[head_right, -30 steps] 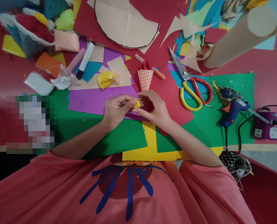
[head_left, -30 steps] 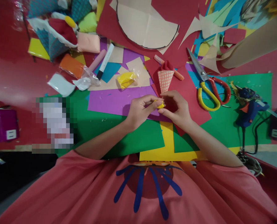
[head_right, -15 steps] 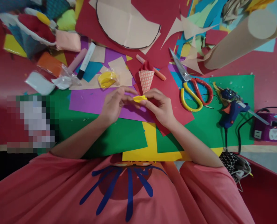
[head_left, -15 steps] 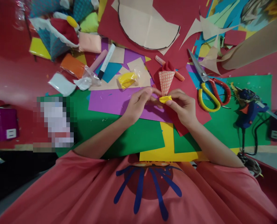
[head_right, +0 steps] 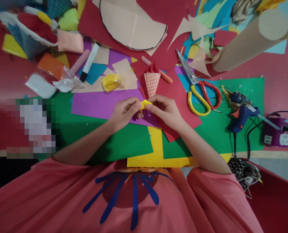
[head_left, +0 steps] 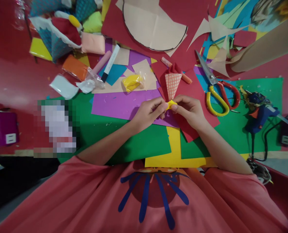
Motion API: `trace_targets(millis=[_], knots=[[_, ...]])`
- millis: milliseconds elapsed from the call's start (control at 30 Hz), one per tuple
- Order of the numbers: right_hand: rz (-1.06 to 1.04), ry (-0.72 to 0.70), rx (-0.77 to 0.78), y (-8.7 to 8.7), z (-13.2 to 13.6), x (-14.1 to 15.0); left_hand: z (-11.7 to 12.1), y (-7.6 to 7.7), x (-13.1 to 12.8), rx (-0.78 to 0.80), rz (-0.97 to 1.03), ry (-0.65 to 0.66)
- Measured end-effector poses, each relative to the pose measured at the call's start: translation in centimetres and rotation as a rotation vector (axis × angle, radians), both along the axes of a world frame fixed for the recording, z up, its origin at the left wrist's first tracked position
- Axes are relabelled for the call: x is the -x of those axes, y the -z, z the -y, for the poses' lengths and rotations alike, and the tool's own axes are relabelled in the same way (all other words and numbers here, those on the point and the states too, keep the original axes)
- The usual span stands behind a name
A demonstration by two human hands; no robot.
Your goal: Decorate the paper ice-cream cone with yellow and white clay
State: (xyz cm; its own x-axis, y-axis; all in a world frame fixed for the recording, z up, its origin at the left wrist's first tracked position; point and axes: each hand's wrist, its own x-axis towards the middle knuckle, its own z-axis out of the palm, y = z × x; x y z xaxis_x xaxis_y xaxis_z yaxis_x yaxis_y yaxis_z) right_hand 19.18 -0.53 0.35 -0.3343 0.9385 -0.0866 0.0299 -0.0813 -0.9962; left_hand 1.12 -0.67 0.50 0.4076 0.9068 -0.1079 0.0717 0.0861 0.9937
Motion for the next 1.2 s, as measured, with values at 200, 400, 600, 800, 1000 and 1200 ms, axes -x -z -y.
trace_targets(millis=[200, 400, 600, 800, 1000, 1200], knots=[[0.088, 0.406, -0.202, 0.1, -0.2, 0.1, 0.0, 0.7, 0.1, 0.018, 0.076, -0.075], [0.122, 0.298, -0.294, 0.5, 0.2, 0.2, 0.3, 0.5, 0.2, -0.003, 0.106, 0.02], [0.119, 0.105, -0.241, 0.5, 0.4, 0.2, 0.0, 0.3, 0.2, -0.104, 0.0, 0.107], [-0.015, 0.082, -0.091, 0.2, 0.2, 0.1, -0.1, 0.1, 0.2, -0.022, 0.057, 0.067], [0.017, 0.455, -0.235, 0.8, -0.7, -0.4, -0.6, 0.5, 0.3, 0.025, 0.114, -0.06], [0.071, 0.355, -0.314, 0.8, -0.4, -0.1, -0.4, 0.6, 0.0, 0.05, 0.149, -0.009]])
